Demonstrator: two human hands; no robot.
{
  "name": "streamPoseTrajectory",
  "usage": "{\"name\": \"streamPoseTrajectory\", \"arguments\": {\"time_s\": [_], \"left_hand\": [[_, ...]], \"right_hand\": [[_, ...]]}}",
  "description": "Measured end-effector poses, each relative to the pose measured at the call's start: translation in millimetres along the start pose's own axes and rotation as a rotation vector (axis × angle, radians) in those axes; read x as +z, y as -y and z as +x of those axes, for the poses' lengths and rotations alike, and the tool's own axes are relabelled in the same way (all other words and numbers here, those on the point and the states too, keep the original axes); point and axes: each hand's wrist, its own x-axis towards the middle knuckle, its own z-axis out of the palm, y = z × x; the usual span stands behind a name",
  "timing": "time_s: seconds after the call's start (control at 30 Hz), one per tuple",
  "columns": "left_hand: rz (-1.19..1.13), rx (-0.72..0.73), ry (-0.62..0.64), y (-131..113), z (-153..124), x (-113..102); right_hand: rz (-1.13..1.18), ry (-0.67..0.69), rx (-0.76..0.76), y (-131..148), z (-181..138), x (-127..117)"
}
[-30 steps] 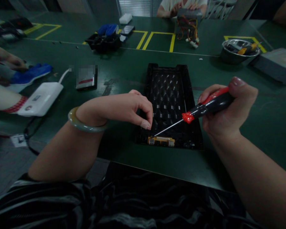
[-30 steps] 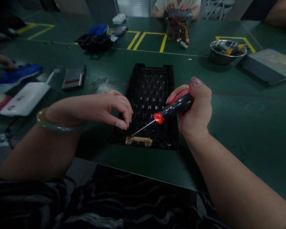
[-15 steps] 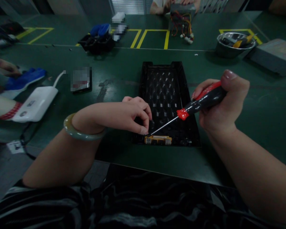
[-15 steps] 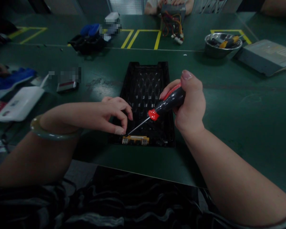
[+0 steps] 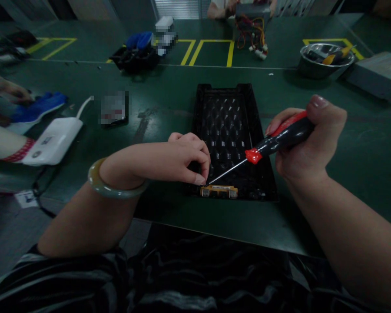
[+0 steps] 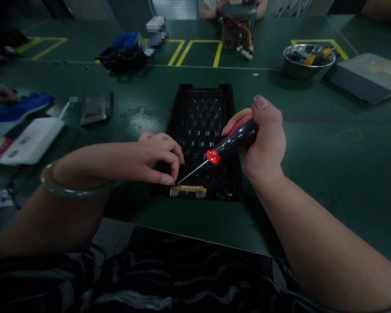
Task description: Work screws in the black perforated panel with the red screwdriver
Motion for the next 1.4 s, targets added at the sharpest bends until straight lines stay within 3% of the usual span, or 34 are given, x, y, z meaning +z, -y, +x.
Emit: {"name": "streamPoseTrajectory", "arguments": {"time_s": [0.17,0.33,0.5,0.63,1.0,1.13,1.27,1.4], "left_hand": [[-0.167,-0.01,-0.056,-2,-2,-14],[-0.346,-0.115,-0.098,2,0,-18],[-0.209,-0.022,-0.023,8,0,-14],[-0.084,0.091,0.01,9,-1,-11],[-0.058,0.135,0.002,9,-1,-9],[-0.071,0.126,0.005,8,-1,-9],[-0.066,0.121,0.004,8,-1,-9],[-0.055,0.123,0.002,9,-1,-9]], "right_hand": [[0.011,-0.029,-0.055,-7,3,-2],[-0.038,-0.046,-0.073,-6,3,0],[-0.027,-0.069,-0.051,8,-3,6],[-0.041,-0.106,-0.177,9,-4,7],[-0.153,-0.012,-0.461,6,-13,13],[-0.288,-0.018,-0.433,9,-12,10],[-0.292,0.125,-0.442,20,-14,5],[-0.312,0.132,-0.24,35,-26,5]]}}
